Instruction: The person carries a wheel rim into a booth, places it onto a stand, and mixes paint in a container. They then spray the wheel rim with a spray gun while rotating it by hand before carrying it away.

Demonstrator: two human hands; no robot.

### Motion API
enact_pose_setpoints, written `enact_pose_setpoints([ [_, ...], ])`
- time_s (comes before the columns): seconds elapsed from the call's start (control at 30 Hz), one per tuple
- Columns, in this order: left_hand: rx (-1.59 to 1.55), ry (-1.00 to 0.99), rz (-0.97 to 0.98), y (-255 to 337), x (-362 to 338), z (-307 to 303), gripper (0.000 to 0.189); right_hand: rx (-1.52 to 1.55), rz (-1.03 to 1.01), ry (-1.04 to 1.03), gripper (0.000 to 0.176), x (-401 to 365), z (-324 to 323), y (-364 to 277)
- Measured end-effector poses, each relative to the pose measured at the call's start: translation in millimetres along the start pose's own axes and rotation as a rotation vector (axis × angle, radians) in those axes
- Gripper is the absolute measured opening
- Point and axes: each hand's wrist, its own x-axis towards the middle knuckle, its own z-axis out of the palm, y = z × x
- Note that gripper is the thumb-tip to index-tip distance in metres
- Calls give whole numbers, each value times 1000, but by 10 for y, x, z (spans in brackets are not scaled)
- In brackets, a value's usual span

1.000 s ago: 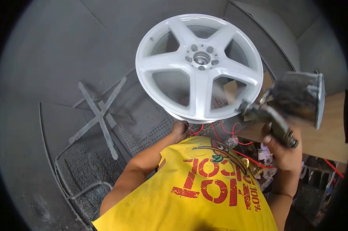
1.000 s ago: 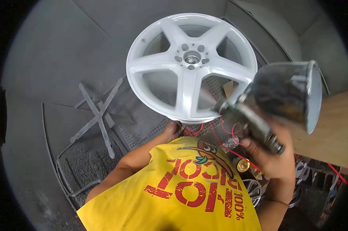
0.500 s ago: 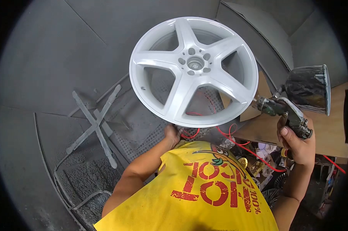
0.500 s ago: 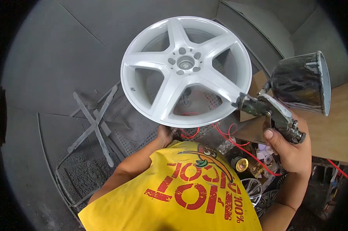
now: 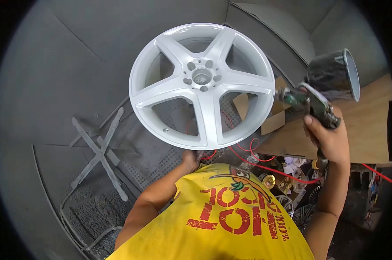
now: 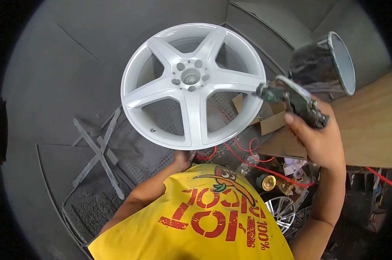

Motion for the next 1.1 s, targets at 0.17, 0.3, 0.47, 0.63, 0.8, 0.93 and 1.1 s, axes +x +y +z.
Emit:
enact_pose_setpoints([
  [0.17, 0, -12, 67, 146, -104, 7, 37, -49, -41, 168, 18, 235, -143, -20],
  [0.3, 52, 3, 90, 406, 17, -194, 32, -63, -78, 251, 19, 344, -249, 40],
  [0.47, 73, 34, 182, 814, 21, -233, 40, -34, 1, 130, 19, 166, -216, 7],
  [0.63, 7, 6, 297, 1349, 387, -413, 41, 115, 57, -23, 17, -55, -49, -172],
  [0.8, -135, -126, 360, 1580, 915, -712, 39, -19, 10, 45, 17, 43, 28, -170],
  [0.93, -43, 123, 355, 1176, 188, -259, 37, -96, -44, 122, 20, 180, -69, -141],
  [1.1, 125, 55, 100, 493, -235, -279, 32, -152, -74, 191, 18, 229, -154, -33],
])
